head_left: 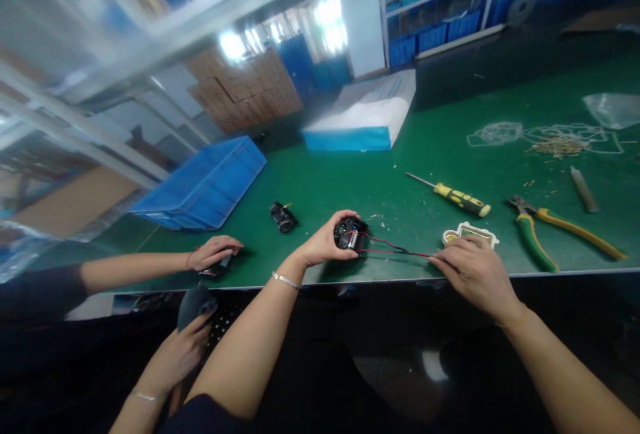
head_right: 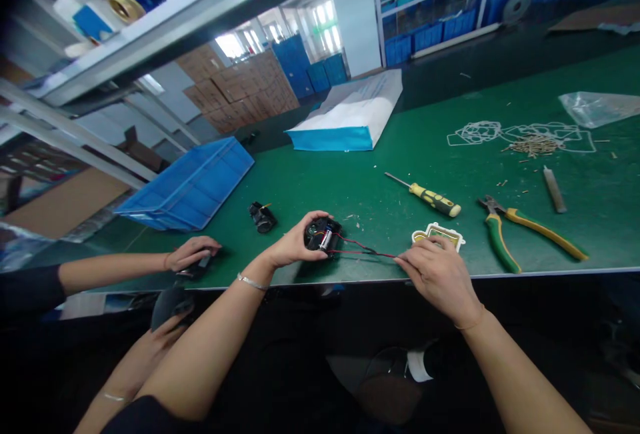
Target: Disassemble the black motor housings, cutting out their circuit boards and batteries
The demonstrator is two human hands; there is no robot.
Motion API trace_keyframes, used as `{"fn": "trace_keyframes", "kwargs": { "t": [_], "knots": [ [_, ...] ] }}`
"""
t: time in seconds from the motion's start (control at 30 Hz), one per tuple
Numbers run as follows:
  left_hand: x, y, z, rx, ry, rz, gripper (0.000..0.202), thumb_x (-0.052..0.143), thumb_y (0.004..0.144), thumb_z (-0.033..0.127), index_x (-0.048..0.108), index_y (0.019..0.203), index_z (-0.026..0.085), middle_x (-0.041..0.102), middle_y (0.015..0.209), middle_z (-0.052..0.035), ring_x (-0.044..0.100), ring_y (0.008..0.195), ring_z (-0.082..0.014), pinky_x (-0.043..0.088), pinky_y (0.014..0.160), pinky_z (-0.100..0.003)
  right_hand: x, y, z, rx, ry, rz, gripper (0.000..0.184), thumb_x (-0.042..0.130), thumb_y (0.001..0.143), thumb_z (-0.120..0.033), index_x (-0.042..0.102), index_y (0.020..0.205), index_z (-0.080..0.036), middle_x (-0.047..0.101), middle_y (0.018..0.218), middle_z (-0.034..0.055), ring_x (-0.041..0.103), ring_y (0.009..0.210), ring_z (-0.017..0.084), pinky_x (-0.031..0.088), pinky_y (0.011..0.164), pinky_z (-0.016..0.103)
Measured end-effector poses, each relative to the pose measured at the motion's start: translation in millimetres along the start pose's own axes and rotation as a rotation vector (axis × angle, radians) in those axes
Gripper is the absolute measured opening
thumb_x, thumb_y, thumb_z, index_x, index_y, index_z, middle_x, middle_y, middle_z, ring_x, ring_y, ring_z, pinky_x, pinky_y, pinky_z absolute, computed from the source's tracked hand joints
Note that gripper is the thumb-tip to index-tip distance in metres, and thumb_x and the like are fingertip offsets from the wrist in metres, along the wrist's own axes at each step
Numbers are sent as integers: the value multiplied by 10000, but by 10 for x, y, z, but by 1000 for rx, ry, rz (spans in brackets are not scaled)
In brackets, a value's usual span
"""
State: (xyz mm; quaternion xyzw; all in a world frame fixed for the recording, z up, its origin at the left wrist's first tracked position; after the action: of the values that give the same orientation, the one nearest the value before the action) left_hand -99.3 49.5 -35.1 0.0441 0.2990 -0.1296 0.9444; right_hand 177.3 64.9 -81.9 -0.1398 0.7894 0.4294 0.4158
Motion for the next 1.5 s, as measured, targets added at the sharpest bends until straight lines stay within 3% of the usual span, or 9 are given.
{"fn": "trace_keyframes", "kwargs": {
  "t": [0.13,0.23,0.3,0.4,0.5,0.7,1.1,1.33,1.5],
  "knots": [
    [35,3,-19,-3,-29,22,882,817,591,311,349,1333,213,442,1370,-115,458,1245,-251,284,1117,-428,14,37,-20,54,-68,-56,231,504,919,-346,648,803,-207,628,795,50,545,843,219,383,817,404],
    [93,18,-32,7,-56,19,893,811,600,288,336,1352,213,441,1375,-118,453,1253,-254,282,1119,-435,-73,158,-220,152,-126,-24,234,521,897,-336,653,999,-171,618,1000,134,504,1038,310,390,873,486],
    [124,29,-31,27,-69,23,898,816,599,289,338,1356,214,444,1372,-119,451,1255,-255,288,1118,-435,-115,286,-450,170,-52,29,359,535,884,-321,576,1196,-149,553,1194,170,433,1178,338,373,954,518],
    [144,40,-32,63,-66,38,937,847,559,310,353,1350,219,425,1387,-127,435,1271,-263,288,1123,-432,0,512,-759,138,208,48,426,501,897,-278,473,1314,-195,503,1297,123,436,1217,275,390,1015,456],
    [151,48,-53,83,-67,33,1001,865,530,322,332,1371,218,397,1413,-136,398,1304,-270,259,1139,-439,266,690,-822,175,339,63,341,494,891,-240,522,1226,-187,541,1236,114,485,1158,258,418,993,436],
    [139,45,-120,74,-122,-18,1038,851,553,327,286,1418,229,382,1434,-144,399,1307,-288,250,1137,-473,706,694,-737,191,260,-35,156,543,890,-275,622,997,-194,642,928,83,531,935,247,429,820,389],
    [202,48,-78,25,-173,-117,994,797,605,281,243,1428,225,419,1401,-135,423,1284,-284,265,1123,-475,738,618,-834,119,187,-121,445,455,931,-422,566,563,-198,556,555,30,489,656,177,333,707,315],
    [367,77,12,69,-206,-185,957,775,633,287,236,1423,227,512,1292,-118,502,1197,-272,355,1064,-457,736,643,-626,332,626,-92,467,499,879,-396,457,465,-185,399,495,-10,400,548,134,248,559,279],
    [438,148,34,65,-197,-186,973,802,610,343,265,1414,230,454,1355,-125,452,1252,-291,300,1101,-466,800,598,-512,418,800,-44,449,499,853,-382,407,466,-175,380,527,-27,372,524,104,245,529,258]
  ]
}}
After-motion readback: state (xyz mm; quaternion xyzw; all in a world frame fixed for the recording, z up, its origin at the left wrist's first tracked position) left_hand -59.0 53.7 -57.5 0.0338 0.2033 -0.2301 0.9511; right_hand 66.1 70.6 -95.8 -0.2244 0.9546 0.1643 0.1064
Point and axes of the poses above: each hand's wrist, its own y-axis towards the middle knuckle, its own x-axis out of the palm, z = x × y, the point moved 6 cm from there along y, towards the middle knuckle
